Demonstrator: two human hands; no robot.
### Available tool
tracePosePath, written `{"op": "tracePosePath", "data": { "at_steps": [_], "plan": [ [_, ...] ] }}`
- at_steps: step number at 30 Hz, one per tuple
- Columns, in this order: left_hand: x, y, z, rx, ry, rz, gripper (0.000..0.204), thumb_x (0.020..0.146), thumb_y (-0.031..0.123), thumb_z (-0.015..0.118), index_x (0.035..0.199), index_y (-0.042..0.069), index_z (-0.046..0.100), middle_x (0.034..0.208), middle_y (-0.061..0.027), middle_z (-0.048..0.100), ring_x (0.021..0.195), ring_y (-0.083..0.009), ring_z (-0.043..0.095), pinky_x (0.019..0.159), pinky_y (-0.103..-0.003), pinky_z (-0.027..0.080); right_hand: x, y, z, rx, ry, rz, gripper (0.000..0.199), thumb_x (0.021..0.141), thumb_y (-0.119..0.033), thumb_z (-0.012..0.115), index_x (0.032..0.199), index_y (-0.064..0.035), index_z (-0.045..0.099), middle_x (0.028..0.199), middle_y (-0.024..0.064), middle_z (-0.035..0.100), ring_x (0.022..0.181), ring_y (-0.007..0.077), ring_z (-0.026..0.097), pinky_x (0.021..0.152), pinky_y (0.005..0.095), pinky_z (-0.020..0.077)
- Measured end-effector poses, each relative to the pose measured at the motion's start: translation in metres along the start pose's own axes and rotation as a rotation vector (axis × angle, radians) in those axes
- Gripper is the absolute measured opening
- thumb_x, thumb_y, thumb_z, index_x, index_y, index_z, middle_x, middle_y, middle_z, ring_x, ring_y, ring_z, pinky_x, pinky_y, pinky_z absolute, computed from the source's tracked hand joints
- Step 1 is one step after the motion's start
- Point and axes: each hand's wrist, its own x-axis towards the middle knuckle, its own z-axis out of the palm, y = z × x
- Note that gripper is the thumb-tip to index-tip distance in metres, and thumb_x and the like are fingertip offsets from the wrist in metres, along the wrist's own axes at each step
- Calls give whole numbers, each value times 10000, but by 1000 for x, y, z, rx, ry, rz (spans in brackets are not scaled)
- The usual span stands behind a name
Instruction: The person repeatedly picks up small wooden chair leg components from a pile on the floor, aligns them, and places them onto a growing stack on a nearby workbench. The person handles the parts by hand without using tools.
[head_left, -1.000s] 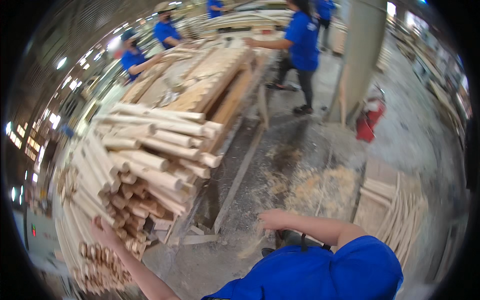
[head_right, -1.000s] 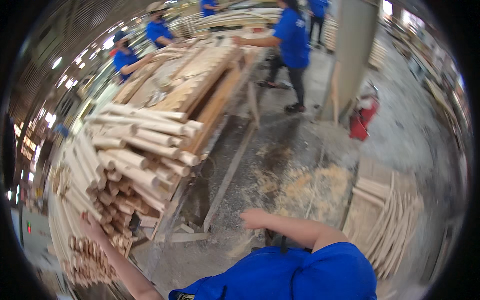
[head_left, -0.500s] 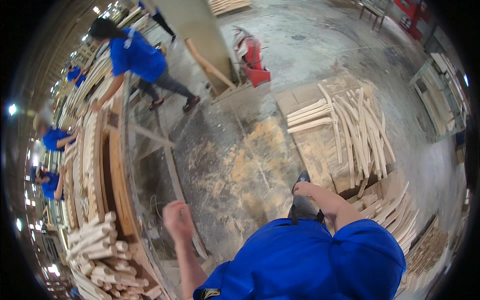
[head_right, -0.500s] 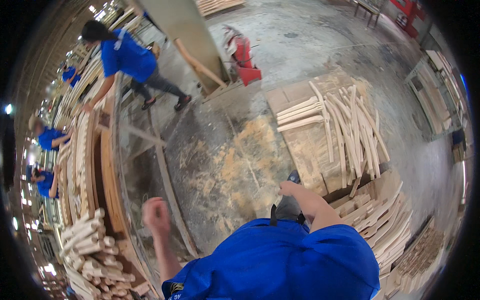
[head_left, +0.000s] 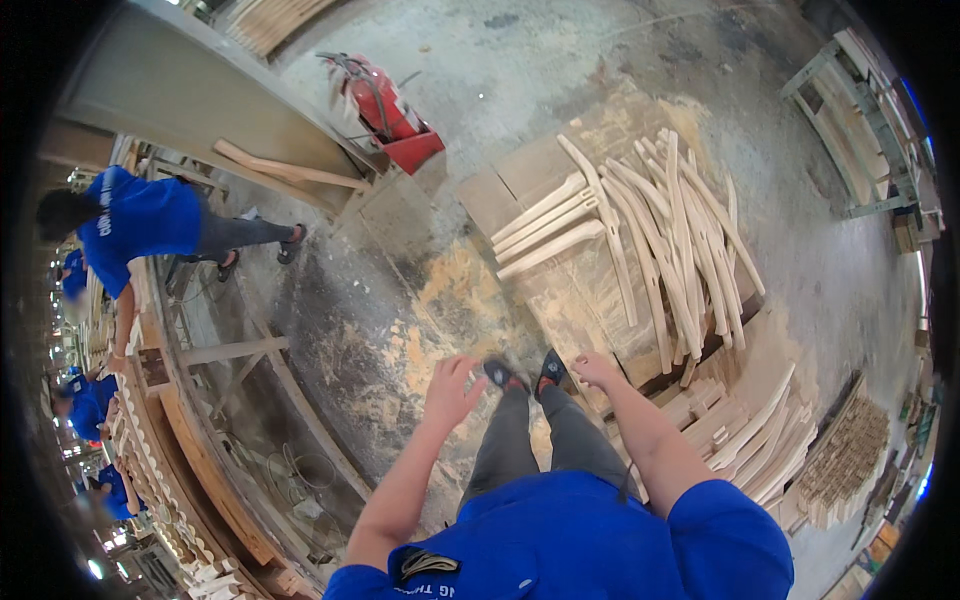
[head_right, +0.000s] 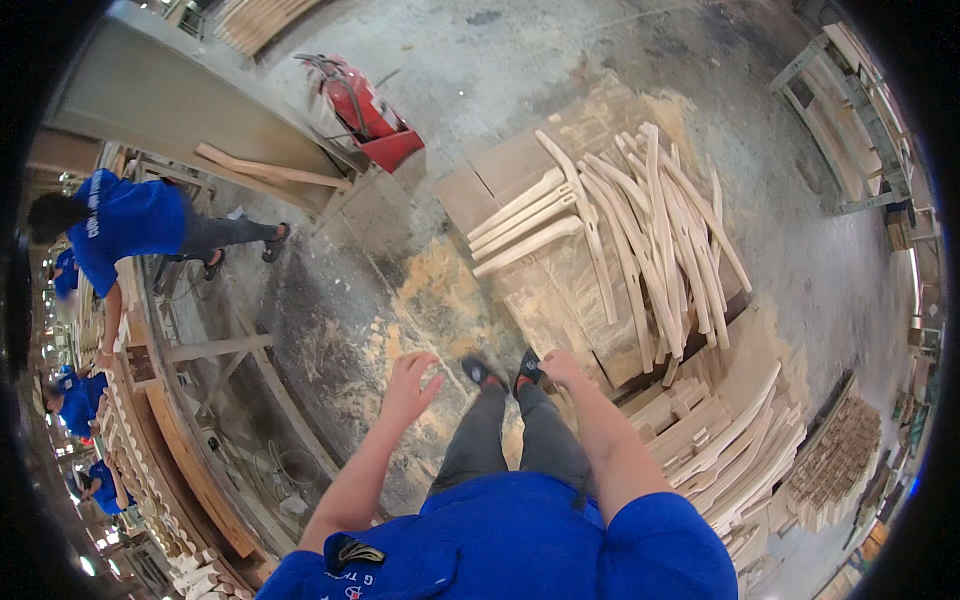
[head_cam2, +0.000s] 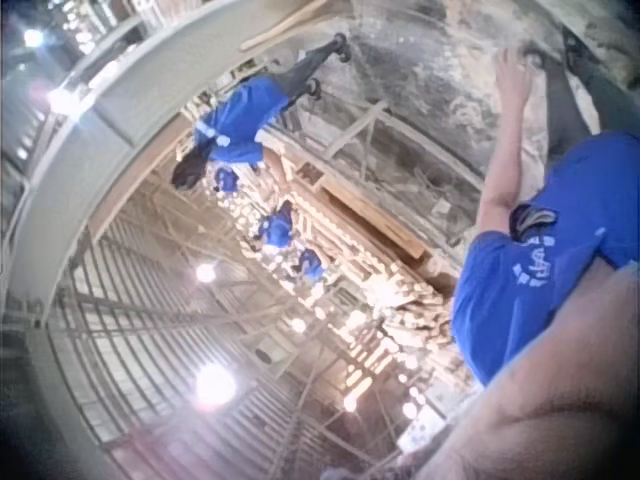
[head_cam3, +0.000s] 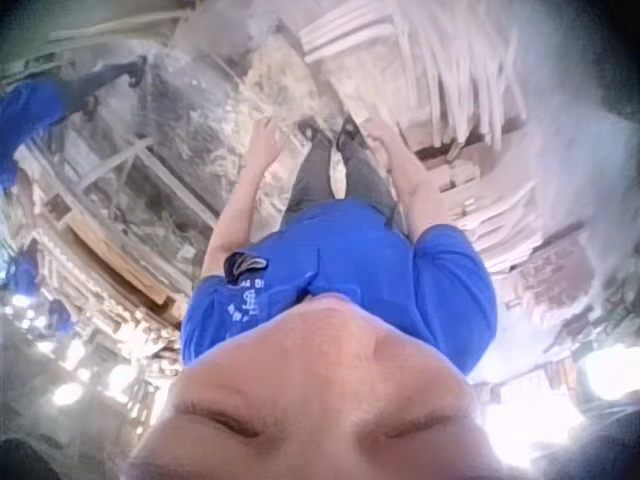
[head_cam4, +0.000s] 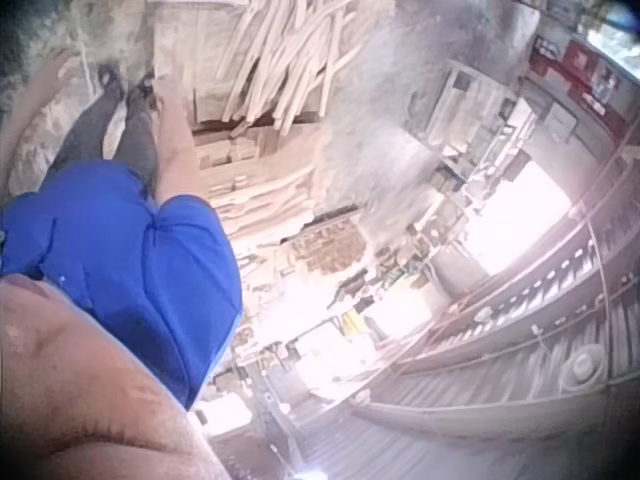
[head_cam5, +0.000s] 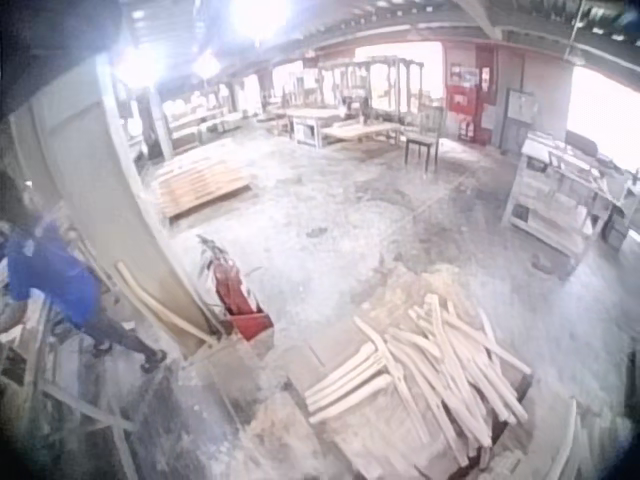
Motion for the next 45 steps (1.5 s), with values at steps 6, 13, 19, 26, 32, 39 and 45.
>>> {"op": "tracePosePath", "data": {
  "at_steps": [6,13,19,26,32,39,45],
  "plan": [
    [114,-84,88,321,-166,-19,415,745,196,666,1118,82,523,1156,-112,490,1076,-327,442,885,-432,399,45,-17,19,458,-114,168,185,805,-209,581,941,-84,595,790,23,607,659,126,581,566,307,478],
    [245,-193,210,434,-291,-174,443,837,313,558,1182,47,474,1193,-181,494,1106,-343,466,893,-450,399,159,-6,40,733,-102,252,171,811,-214,553,933,-99,589,787,15,598,682,120,575,577,275,462],
    [354,-266,291,339,-289,-240,417,877,287,499,1187,10,473,1076,-201,557,1002,-369,515,869,-443,418,291,-11,66,957,-34,288,269,849,-270,521,1026,-71,557,913,66,602,747,174,597,635,304,489],
    [422,-322,346,341,-242,-163,473,878,316,517,1212,-13,455,1135,-243,525,1082,-386,476,905,-452,400,417,-27,86,1282,125,249,375,839,-305,583,1105,-51,511,978,75,564,850,187,576,676,347,494],
    [444,-346,369,159,-554,-388,419,847,254,572,1153,-17,480,1151,-200,529,1075,-373,486,891,-433,411,474,-30,81,1355,191,272,370,814,-296,633,1047,-42,498,976,94,548,830,180,555,695,356,474],
    [437,-359,365,177,-411,-251,364,763,173,642,1063,13,512,1042,-146,559,979,-322,516,814,-400,429,486,-69,86,563,707,173,393,757,-224,674,996,2,460,995,140,507,852,252,544,723,353,448],
    [393,-339,369,308,-280,129,485,722,258,674,1137,97,480,1152,-151,478,1129,-368,415,900,-457,377,480,-76,90,1359,776,141,335,850,-228,588,1091,-36,456,1050,106,490,928,229,531,720,361,452]
  ]
}}
